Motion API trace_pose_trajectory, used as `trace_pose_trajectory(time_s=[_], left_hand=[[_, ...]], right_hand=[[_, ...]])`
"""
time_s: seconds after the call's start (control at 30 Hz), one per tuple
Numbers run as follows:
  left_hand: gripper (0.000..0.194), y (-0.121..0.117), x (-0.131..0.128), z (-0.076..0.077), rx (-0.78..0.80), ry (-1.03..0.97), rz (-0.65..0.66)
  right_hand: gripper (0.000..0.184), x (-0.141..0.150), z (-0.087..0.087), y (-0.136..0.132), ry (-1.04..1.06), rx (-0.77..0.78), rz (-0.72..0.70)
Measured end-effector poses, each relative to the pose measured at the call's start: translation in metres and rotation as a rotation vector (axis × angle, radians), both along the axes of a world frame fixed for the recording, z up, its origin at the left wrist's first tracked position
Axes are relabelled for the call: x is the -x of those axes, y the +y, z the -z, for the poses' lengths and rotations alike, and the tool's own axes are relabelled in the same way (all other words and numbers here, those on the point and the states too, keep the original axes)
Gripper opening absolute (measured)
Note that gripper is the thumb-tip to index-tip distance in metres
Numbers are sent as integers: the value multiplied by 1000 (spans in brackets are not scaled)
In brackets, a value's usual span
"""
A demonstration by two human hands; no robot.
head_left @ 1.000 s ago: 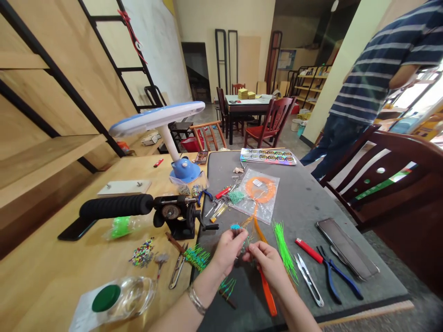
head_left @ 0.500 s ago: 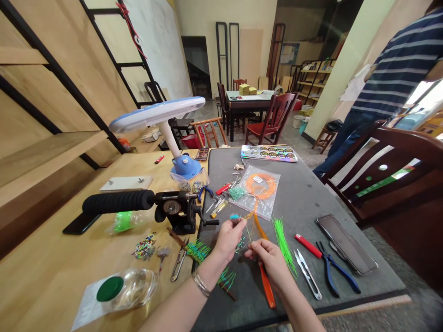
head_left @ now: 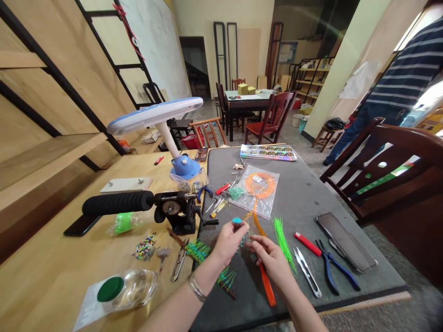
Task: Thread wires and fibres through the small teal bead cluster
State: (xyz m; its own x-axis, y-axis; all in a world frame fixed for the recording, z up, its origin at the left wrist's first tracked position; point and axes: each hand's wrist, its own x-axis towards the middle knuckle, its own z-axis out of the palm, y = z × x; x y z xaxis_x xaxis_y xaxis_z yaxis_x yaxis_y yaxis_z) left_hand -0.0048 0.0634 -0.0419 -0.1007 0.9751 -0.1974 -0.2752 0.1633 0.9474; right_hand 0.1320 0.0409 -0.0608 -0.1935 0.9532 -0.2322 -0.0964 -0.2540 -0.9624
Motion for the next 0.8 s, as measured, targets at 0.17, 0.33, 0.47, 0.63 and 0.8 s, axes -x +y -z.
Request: trace_pose_trajectory(time_s=[0.17,0.33,0.47,0.63,0.8], left_hand=[[20,-11,4,-3,-164,245,183],[18,-8,15,3,-198,432,220],[13,-3,27,9,-275,770,188],[16,-2,27,12,-305,1137,316],[10,-2,20,10,-241,1367,374]], right_hand=[[40,6,-6,3,144,46,12],[38,6,2,1,78,70,72],[38,1,6,-3,58,72,101],[38,-3,6,-8,72,98,76],[37,-4,7,-9,79,99,60]])
